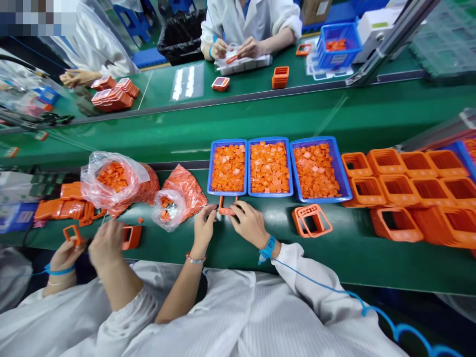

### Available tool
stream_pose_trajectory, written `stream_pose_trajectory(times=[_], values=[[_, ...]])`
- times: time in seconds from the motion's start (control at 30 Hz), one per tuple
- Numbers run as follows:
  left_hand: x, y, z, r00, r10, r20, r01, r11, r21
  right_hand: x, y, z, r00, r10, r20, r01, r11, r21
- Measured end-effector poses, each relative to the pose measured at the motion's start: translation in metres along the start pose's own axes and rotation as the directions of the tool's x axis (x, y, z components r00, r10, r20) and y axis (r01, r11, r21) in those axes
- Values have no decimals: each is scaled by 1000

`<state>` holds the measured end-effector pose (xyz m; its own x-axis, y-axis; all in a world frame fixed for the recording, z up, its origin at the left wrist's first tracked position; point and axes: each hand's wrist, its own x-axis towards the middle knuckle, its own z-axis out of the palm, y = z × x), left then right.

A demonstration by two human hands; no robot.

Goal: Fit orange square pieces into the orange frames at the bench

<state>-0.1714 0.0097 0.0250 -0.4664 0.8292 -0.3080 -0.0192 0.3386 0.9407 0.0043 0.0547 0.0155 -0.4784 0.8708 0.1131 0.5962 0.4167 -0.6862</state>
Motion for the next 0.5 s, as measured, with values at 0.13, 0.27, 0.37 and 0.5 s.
stream_pose_trajectory(times=[0.13, 0.27, 0.37, 0.5], values=[[0, -8, 10, 997, -76, 17, 77, 995, -69, -10, 1, 6, 956, 294, 8, -254, 812, 526], [3, -3, 12, 991, -126, 49, 131, 984, -118, -4, 1, 12, 920, 367, 140, -346, 588, 731], [2, 0, 15, 990, -135, 52, 141, 981, -132, 4, 2, 13, 930, 340, 136, -322, 582, 747], [-2, 3, 18, 989, -136, 57, 143, 980, -139, 10, 3, 13, 941, 315, 126, -296, 580, 759]])
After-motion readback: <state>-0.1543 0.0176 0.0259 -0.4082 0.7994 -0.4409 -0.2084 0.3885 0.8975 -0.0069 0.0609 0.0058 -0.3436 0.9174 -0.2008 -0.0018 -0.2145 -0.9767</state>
